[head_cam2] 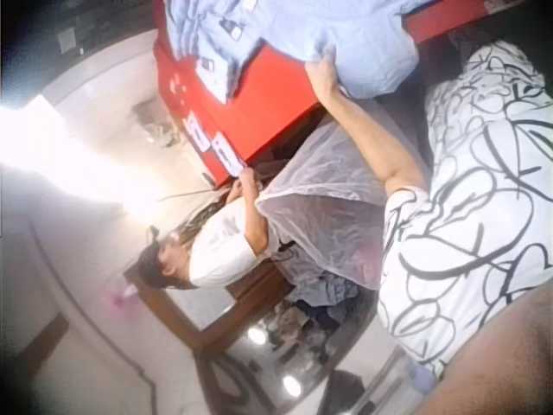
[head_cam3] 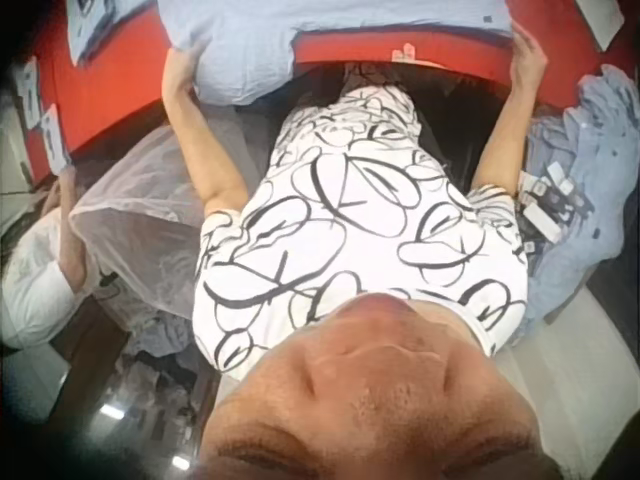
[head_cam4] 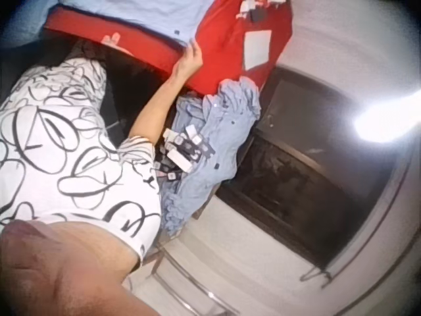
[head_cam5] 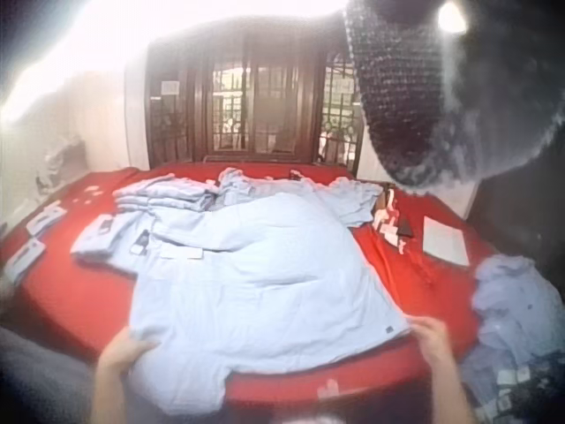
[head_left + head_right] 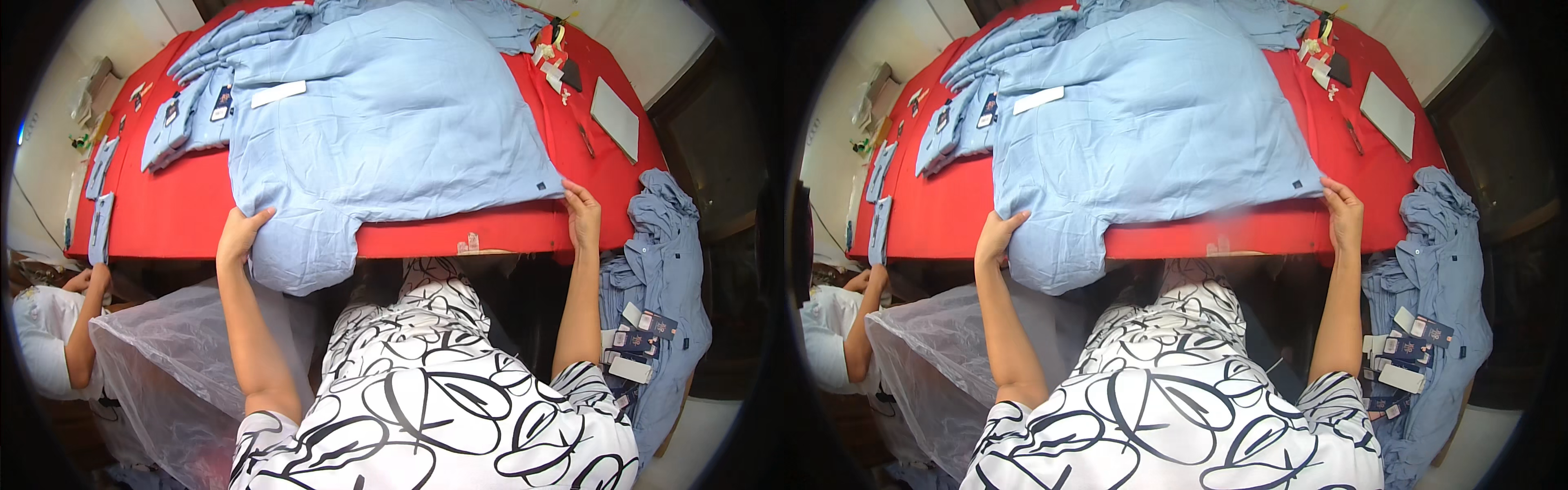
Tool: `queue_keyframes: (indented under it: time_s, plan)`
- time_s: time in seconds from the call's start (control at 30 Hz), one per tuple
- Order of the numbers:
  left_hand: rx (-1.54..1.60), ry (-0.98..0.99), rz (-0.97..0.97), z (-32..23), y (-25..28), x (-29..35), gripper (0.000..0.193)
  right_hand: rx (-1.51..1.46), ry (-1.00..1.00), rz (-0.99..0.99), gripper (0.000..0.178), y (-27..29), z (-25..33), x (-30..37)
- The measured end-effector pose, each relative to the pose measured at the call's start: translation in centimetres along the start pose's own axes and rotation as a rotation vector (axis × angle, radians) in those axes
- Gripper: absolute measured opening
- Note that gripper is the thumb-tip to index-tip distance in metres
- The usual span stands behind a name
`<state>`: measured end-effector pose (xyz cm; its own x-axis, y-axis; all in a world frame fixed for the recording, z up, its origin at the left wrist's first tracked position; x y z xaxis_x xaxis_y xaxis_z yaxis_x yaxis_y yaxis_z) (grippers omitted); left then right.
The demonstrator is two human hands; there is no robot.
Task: The person folds blue shirts on a red table, using a cardboard template to guide the folds and then placing labels on the folded shirts.
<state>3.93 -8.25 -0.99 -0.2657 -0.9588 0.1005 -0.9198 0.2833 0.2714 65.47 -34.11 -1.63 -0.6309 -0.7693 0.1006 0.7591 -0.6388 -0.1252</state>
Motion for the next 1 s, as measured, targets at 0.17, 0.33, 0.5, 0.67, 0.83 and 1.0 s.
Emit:
queue_keyframes:
  time_s: [0.17,0.33,0.5,0.67,0.83,1.0]
  plan:
    - [-0.781,-0.087,-0.230,-2.4,0.7,2.5,0.061,0.436,-0.119,-0.072,0.021,1.5,-1.1,-0.4]
    - [-0.952,-0.712,-0.528,-10.3,-5.4,6.8,0.044,1.031,0.299,-0.438,0.025,-0.1,5.3,-7.6]
    - [-0.500,-0.866,0.192,-8.9,-16.9,7.0,0.035,1.465,0.501,-0.735,0.036,7.2,3.9,-17.7]
    - [-0.572,-0.788,0.076,-6.4,-16.8,8.0,0.034,1.525,0.022,-0.697,0.035,3.2,3.5,-18.4]
    - [-0.408,-0.712,0.089,-5.8,-15.7,5.9,0.027,1.723,0.172,-0.626,0.028,7.8,3.5,-19.7]
    - [-0.432,-0.808,0.163,-6.2,-15.8,5.0,0.018,0.846,0.084,-0.469,0.028,8.6,3.8,-16.4]
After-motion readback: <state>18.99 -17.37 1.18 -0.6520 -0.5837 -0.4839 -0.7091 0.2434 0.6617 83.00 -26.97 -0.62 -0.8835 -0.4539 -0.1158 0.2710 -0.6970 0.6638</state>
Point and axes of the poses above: each hand's wrist, its own x-axis away from the middle knuckle, its own y-axis out of the back of the hand, z = x × y, the point moved 9 cm from there along -x, towards the middle knuckle, and after that the axes turned 11 degrees about -y, right-handed, at the moved point
